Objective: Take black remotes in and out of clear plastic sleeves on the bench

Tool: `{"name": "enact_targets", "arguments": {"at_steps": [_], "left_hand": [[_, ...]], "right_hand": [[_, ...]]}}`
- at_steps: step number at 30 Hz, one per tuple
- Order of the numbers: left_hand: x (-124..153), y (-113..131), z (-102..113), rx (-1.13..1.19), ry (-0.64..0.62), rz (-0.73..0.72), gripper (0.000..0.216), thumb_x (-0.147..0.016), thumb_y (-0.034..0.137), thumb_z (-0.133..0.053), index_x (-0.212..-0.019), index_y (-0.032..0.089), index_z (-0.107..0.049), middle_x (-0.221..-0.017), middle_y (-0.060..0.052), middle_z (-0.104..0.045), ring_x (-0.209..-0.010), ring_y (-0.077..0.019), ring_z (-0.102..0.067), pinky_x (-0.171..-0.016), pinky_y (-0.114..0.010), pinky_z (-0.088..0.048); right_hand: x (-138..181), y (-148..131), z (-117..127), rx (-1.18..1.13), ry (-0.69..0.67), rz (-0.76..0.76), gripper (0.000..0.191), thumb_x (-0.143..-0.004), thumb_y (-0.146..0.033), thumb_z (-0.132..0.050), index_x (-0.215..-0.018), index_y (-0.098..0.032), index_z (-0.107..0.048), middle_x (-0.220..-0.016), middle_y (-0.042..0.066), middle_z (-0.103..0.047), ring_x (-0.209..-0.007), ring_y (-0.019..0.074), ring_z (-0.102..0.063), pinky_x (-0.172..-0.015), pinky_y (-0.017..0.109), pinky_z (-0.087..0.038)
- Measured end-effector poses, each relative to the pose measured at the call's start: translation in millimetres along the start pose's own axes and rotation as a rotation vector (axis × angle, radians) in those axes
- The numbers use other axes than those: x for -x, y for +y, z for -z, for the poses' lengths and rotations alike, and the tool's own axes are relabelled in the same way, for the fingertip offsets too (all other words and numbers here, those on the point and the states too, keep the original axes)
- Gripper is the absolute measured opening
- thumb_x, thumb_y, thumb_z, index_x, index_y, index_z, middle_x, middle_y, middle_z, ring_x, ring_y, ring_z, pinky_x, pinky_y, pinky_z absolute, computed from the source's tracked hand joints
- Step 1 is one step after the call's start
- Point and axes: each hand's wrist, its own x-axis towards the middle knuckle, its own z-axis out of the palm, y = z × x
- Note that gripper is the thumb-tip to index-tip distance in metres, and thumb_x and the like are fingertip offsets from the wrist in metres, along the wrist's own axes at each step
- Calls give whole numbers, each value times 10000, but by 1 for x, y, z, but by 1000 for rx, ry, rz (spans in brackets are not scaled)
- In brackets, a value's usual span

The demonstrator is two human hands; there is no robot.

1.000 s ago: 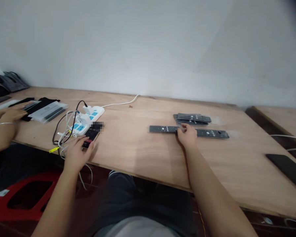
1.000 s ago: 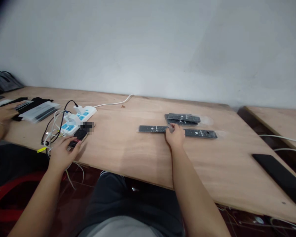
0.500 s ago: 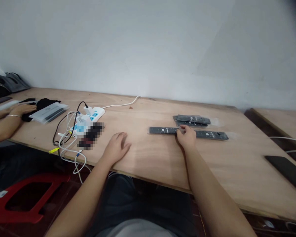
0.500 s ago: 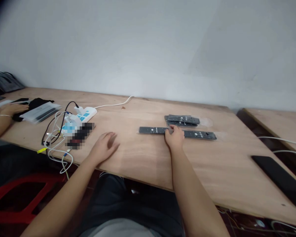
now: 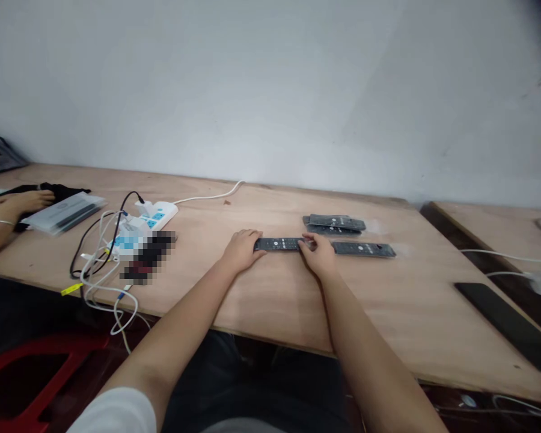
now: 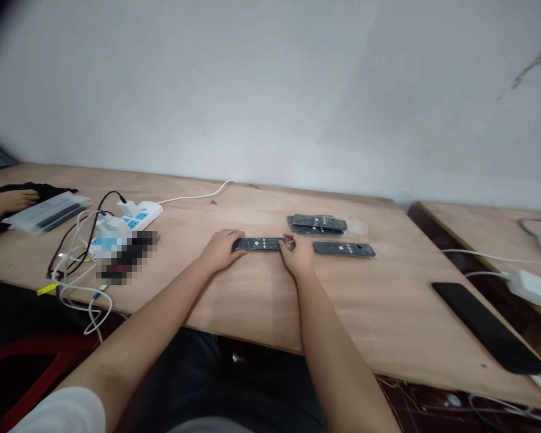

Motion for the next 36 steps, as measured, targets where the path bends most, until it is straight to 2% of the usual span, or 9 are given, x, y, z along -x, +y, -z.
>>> {"name": "enact_targets", "arguments": {"at_steps": [4, 9, 12, 19, 23, 27, 30, 36], "left_hand": [[-1, -14, -5, 38, 36, -14, 343, -893, 380, -704, -1184, 198, -695, -1150, -114, -716, -1103, -290, -630, -1006, -436, -472], [3, -26, -9, 56, 169, 92, 466, -830, 446, -771, -1211, 196, -676, -1226, -128, -667, -1187, -312, -573, -1050, -446, -441], [4, -30, -11, 62, 182, 163, 439, -821, 452, -779, -1164, 190, -698, -1142, -113, -680, -1117, -304, -590, -1021, -443, -450], [6, -33, -13, 107, 228, 207, 296, -823, 367, -772, -1061, 194, -737, -982, -93, -671, -986, -278, -602, -924, -406, -482], [6, -31, -14, 128, 249, 196, 286, -825, 367, -765, -1044, 187, -730, -956, -92, -671, -960, -268, -611, -907, -394, -489], [5, -29, -15, 104, 325, 272, 386, -873, 494, -702, -1060, 157, -716, -964, -121, -667, -987, -282, -610, -933, -413, -481], [5, -30, -16, 81, 302, 314, 373, -895, 519, -667, -992, 164, -727, -924, -115, -651, -949, -278, -605, -901, -410, -483], [6, -35, -18, 139, 276, 305, 184, -883, 368, -712, -861, 186, -694, -846, -71, -635, -885, -237, -601, -840, -366, -480]], "right_hand": [[0, -3, -1, -29, -35, 18, 411, -831, -505, -621, -1057, -180, -732, -1000, 120, -757, -839, 263, -642, -852, 440, -507], [-1, 0, -2, 26, 43, 5, 498, -827, -549, -602, -1088, -144, -729, -1017, 158, -708, -832, 265, -621, -860, 452, -505], [-2, 2, -1, 52, 83, -49, 536, -810, -571, -602, -1077, -123, -723, -996, 171, -693, -829, 268, -618, -860, 454, -508], [1, -2, 4, 58, 10, -166, 518, -792, -618, -610, -988, -152, -724, -885, 134, -710, -829, 271, -641, -853, 446, -513], [3, -8, 6, 34, -25, -188, 455, -785, -577, -633, -967, -172, -731, -857, 108, -715, -799, 250, -652, -839, 427, -520], [4, -13, 5, -39, -30, -174, 395, -768, -473, -661, -1025, -180, -726, -869, 88, -729, -788, 227, -658, -843, 408, -528], [4, -15, 5, -88, -28, -151, 392, -762, -440, -660, -1052, -183, -717, -879, 83, -731, -799, 225, -661, -851, 402, -529], [4, -13, 6, 21, -26, -186, 485, -748, -525, -673, -1094, -186, -699, -920, 97, -718, -863, 260, -653, -875, 434, -510]]}}
